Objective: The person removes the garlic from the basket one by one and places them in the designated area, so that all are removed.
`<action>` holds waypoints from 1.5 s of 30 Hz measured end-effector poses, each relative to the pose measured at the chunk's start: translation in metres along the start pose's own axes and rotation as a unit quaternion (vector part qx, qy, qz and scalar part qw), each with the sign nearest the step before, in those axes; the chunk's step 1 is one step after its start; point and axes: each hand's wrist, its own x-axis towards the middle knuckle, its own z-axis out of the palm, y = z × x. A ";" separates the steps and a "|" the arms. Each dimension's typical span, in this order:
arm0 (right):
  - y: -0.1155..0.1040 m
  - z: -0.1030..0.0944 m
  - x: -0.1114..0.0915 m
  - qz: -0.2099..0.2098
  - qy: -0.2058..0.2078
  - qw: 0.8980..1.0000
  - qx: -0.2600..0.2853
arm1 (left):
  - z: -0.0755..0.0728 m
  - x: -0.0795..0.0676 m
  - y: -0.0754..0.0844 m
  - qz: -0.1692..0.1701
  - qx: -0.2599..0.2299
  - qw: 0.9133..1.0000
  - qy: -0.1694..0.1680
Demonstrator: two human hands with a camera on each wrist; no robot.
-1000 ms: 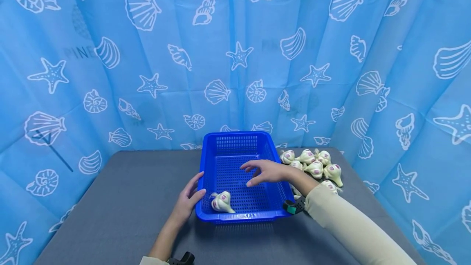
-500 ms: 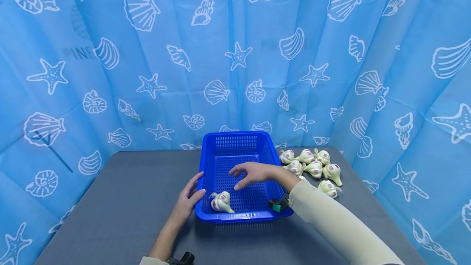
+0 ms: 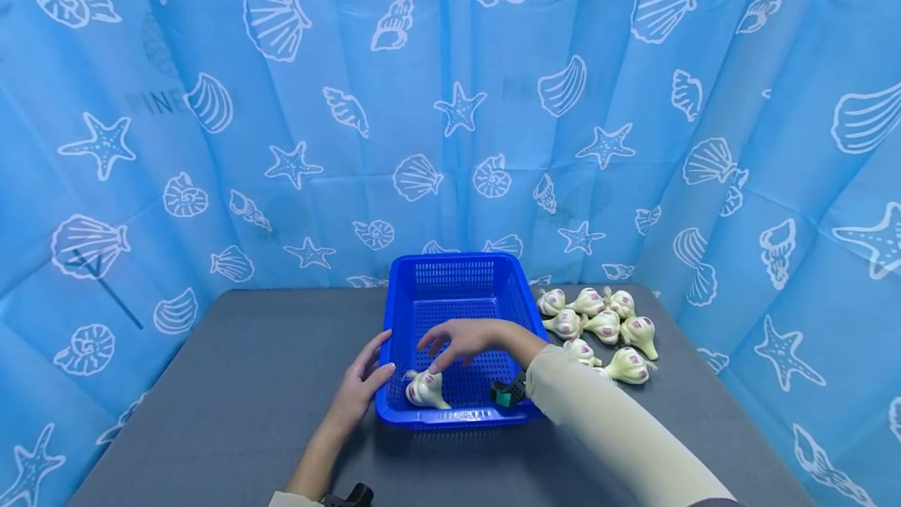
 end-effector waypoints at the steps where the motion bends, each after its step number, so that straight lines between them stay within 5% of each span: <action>1: -0.001 0.001 0.002 0.001 -0.005 1.000 -0.004 | 0.000 0.000 0.000 -0.002 -0.001 1.000 0.001; 23: -0.009 0.017 0.032 0.075 -0.050 0.996 -0.001 | 0.000 0.000 0.004 0.006 -0.019 1.000 -0.005; 45: -0.001 0.000 0.014 0.040 -0.007 0.999 0.003 | 0.000 0.000 0.004 0.007 -0.001 1.000 0.004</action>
